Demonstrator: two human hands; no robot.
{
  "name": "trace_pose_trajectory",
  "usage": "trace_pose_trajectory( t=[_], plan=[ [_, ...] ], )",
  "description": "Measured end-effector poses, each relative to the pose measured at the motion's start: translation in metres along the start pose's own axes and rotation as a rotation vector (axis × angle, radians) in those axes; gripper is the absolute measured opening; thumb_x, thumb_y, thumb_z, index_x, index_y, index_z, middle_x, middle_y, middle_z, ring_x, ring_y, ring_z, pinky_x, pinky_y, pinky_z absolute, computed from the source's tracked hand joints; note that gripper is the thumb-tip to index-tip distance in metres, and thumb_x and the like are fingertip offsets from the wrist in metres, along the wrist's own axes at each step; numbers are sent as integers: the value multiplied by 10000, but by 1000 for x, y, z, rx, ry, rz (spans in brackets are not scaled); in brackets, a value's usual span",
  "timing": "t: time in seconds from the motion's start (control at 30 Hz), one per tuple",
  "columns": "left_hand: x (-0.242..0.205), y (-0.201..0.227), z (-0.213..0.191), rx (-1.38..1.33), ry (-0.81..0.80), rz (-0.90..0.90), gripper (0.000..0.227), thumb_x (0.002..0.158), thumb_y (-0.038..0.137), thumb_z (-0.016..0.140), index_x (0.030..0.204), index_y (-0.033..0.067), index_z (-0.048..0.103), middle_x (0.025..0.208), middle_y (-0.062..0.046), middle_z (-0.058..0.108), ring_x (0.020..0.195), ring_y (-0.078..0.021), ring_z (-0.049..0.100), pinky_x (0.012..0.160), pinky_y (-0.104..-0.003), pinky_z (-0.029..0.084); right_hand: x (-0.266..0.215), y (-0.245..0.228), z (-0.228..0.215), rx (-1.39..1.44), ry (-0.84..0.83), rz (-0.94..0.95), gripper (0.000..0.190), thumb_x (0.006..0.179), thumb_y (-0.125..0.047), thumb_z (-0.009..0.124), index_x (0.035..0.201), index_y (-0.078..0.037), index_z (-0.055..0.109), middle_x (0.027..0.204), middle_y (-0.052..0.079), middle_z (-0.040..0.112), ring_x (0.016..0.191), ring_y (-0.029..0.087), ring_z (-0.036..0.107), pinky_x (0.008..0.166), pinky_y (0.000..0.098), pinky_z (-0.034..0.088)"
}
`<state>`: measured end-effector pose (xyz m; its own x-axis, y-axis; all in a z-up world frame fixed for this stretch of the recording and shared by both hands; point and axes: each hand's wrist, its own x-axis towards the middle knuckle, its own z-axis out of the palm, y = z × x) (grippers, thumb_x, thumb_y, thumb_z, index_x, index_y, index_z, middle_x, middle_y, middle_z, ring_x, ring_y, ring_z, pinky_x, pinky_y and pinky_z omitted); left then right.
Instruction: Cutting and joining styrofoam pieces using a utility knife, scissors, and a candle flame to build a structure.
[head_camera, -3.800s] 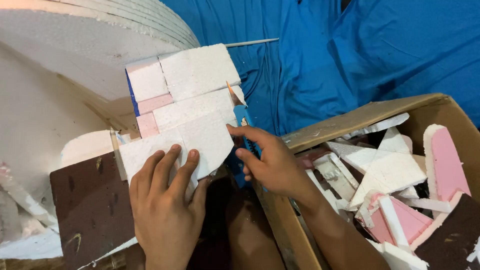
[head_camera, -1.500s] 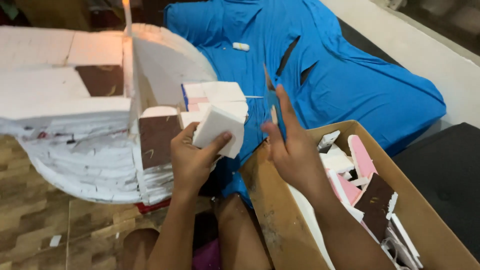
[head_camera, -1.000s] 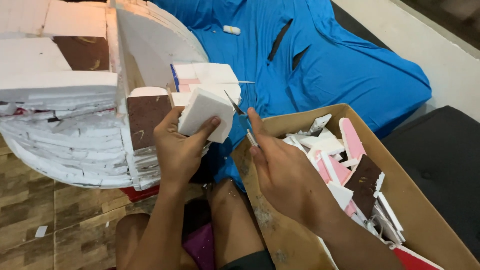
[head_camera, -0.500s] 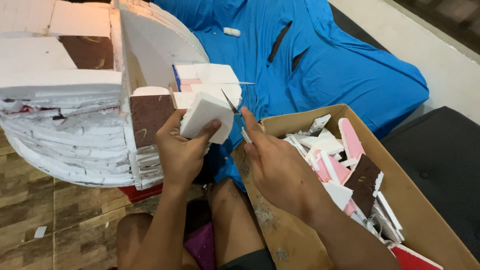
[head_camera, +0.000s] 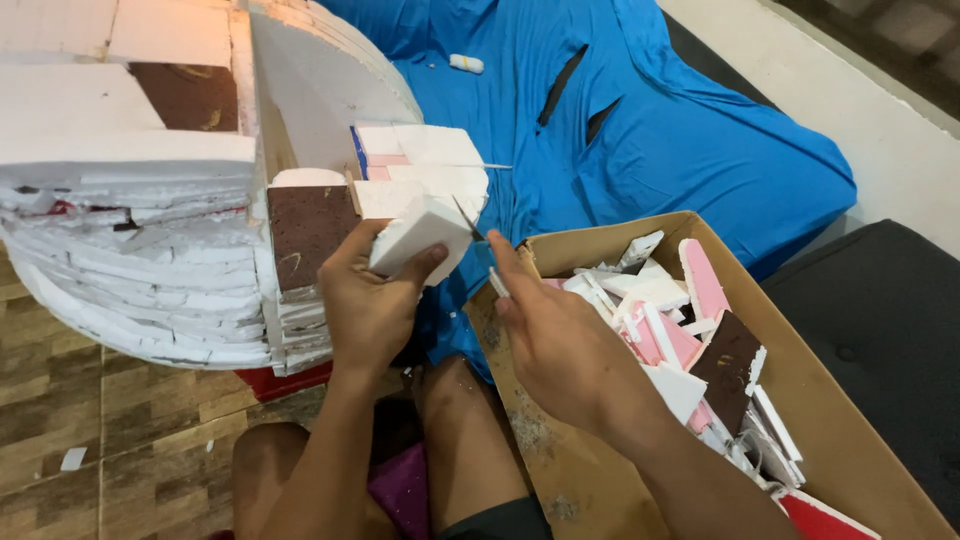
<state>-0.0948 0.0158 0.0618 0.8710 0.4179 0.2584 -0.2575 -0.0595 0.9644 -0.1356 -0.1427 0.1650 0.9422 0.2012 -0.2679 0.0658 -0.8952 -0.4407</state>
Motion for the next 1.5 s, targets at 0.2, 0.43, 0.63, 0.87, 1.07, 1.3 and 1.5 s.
trace_pose_trajectory(
  t=[0.2,0.43,0.63,0.87,1.07,1.3,1.5],
  plan=[
    [-5,-2,1,-67,-46,-77,302,772,235,880,1003,81,759,932,-44,783,820,-133,728,591,-248,575,13,7,2,-25,17,-64,684,1025,-246,362,1686,-290,192,797,258,667,715,424,620,645,509,395],
    [-7,-9,2,-72,-34,-77,225,796,186,873,959,88,753,896,-33,780,787,-121,726,592,-248,577,14,8,10,42,14,-26,672,1019,-272,363,1665,-334,187,1498,145,552,1282,401,566,983,480,454],
    [-6,-8,1,20,-10,-75,262,794,225,862,1002,102,762,949,-47,795,848,-157,764,624,-270,612,17,9,11,42,-83,48,686,1042,-290,346,1700,-374,167,705,163,652,598,262,532,678,383,431],
    [-8,-14,7,26,-30,-26,264,790,236,870,986,99,760,908,-26,780,806,-122,725,603,-261,583,31,34,24,107,-15,-145,645,1020,-265,373,1645,-227,217,1622,90,424,1459,308,425,1113,402,375],
    [-4,-19,23,-36,-40,-8,267,803,258,860,990,101,752,897,-14,766,800,-121,710,602,-248,565,21,27,9,26,11,-76,675,1011,-290,386,1665,-284,217,1181,126,572,1050,330,565,874,425,418],
    [-5,-11,67,-53,-36,56,287,762,164,932,989,105,766,831,-164,770,900,-237,729,796,-429,564,-12,37,-21,36,53,38,629,1005,-227,400,1630,-192,333,917,199,788,965,445,741,829,566,550],
    [-10,-26,100,-55,-124,62,336,712,156,952,982,91,763,799,-179,756,864,-227,736,727,-384,565,-11,61,-34,66,118,32,608,1006,-215,413,1594,-72,366,1000,269,772,1038,506,708,863,586,545]
  ],
)
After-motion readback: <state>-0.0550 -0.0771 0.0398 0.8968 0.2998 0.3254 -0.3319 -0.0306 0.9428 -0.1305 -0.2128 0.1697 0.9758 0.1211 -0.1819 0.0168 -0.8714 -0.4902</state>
